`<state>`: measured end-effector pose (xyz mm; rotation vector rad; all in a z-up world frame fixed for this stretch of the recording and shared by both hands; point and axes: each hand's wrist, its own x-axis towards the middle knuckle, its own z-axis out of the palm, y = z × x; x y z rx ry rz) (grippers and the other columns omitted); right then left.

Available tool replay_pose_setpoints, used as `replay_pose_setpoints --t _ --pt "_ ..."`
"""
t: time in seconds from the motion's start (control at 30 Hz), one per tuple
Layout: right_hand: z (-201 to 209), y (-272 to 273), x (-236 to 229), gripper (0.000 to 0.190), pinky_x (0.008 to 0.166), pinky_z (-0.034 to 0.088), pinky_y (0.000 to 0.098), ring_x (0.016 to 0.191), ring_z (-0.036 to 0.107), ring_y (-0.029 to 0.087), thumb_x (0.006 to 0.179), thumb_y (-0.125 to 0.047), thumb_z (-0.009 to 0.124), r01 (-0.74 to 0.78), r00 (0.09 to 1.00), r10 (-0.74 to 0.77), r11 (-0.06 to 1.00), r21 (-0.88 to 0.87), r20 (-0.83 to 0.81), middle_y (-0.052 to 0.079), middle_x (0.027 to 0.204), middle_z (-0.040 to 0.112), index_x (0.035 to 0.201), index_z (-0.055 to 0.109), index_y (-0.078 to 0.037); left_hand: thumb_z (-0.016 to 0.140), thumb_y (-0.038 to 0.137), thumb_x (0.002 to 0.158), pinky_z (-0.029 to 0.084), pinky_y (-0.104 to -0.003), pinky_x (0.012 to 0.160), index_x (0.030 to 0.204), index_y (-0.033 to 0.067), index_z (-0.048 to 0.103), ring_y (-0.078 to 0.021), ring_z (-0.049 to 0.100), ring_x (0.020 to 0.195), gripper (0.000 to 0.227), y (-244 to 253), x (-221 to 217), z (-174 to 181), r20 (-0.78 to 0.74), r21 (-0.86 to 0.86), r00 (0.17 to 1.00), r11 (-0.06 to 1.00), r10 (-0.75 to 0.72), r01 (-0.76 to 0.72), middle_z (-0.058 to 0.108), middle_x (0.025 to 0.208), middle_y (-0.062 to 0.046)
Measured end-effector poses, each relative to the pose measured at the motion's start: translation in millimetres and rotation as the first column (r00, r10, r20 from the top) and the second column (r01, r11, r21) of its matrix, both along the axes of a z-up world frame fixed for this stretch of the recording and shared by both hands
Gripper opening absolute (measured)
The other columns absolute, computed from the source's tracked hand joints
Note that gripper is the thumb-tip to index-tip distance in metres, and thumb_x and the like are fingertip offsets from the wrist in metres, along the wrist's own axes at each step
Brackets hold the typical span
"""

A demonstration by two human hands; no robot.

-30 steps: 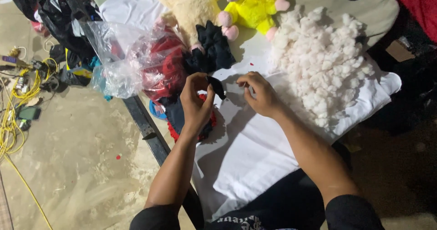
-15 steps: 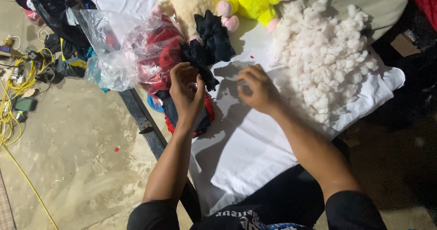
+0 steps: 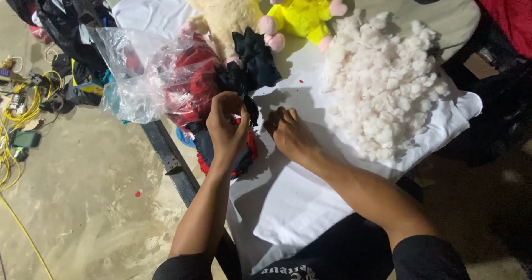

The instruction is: Stuffing a small black fabric toy component with white polyester fiberfill by hand.

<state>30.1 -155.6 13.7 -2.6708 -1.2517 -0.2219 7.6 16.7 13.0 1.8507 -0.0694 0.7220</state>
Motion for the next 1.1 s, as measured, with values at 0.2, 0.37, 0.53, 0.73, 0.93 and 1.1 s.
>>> replay_pose_setpoints --t 0.2,0.37,0.53,0.73,0.93,1.1 --pt "-39.9 -13.8 22.8 0.024 0.073 0.051 0.0366 0.082 0.056 0.028 0.109 -0.018 0.045 -0.19 0.98 0.18 0.734 0.652 0.082 0.009 0.089 0.052 0.096 0.061 -0.004 0.065 -0.012 0.084 0.062 -0.044 0.068 0.116 0.0002 0.058 -0.0337 0.071 0.078 0.035 -5.9 -2.0 1.2 -0.038 0.001 0.994 0.995 -0.104 0.104 0.067 0.09 -0.017" --pt "-15.9 -33.4 22.3 0.009 0.066 0.054 0.0302 0.074 0.061 0.021 0.103 -0.012 0.062 -0.097 0.987 0.162 0.597 0.796 -0.001 0.006 0.089 0.063 0.098 0.065 -0.005 0.064 -0.013 0.086 0.064 -0.041 0.064 0.112 -0.001 0.06 -0.0318 0.07 0.077 0.03 -11.9 -2.0 -3.5 -0.065 -0.056 0.975 0.976 -0.214 0.211 0.064 0.091 -0.017" --pt "-1.0 -35.0 25.0 0.006 0.066 0.055 0.0272 0.073 0.063 0.016 0.096 -0.007 0.073 -0.163 0.984 0.154 0.558 0.813 0.091 0.004 0.09 0.07 0.096 0.067 -0.006 0.067 -0.014 0.086 0.065 -0.043 0.062 0.108 -0.0029 0.063 -0.0333 0.071 0.077 0.025 -18.5 -3.4 -6.8 -0.108 -0.013 0.967 0.973 -0.23 0.23 0.063 0.089 -0.017" --pt "5.0 -33.3 23.8 0.011 0.066 0.054 0.0272 0.073 0.065 0.017 0.094 -0.007 0.075 -0.171 0.977 0.2 0.515 0.84 0.076 0.003 0.087 0.072 0.092 0.064 -0.007 0.067 -0.015 0.083 0.064 -0.044 0.06 0.096 -0.0013 0.063 -0.0343 0.072 0.075 0.019 -21.4 -5.0 -5.5 -0.153 0.049 0.955 0.963 -0.253 0.263 0.063 0.086 -0.016" --pt "7.4 -29.8 23.0 0.006 0.067 0.052 0.0274 0.073 0.062 0.017 0.097 -0.005 0.071 -0.16 0.979 0.193 0.519 0.84 0.066 0.003 0.086 0.069 0.094 0.066 -0.006 0.066 -0.015 0.084 0.063 -0.04 0.055 0.09 -0.0004 0.062 -0.0325 0.073 0.073 0.016 -22.3 -4.2 3.4 -0.144 0.093 0.943 0.944 -0.301 0.316 0.062 0.086 -0.015" --pt "-9.7 -24.9 16.1 0.007 0.069 0.055 0.0257 0.076 0.065 0.017 0.096 -0.006 0.072 -0.046 0.974 0.212 0.53 0.847 -0.08 0.003 0.088 0.072 0.103 0.069 -0.007 0.065 -0.012 0.086 0.062 -0.039 0.054 0.1 0.0001 0.061 -0.0316 0.07 0.069 0.019 -23.4 -7.0 0.1 -0.139 0.05 0.952 0.958 -0.272 0.281 0.06 0.084 -0.016"
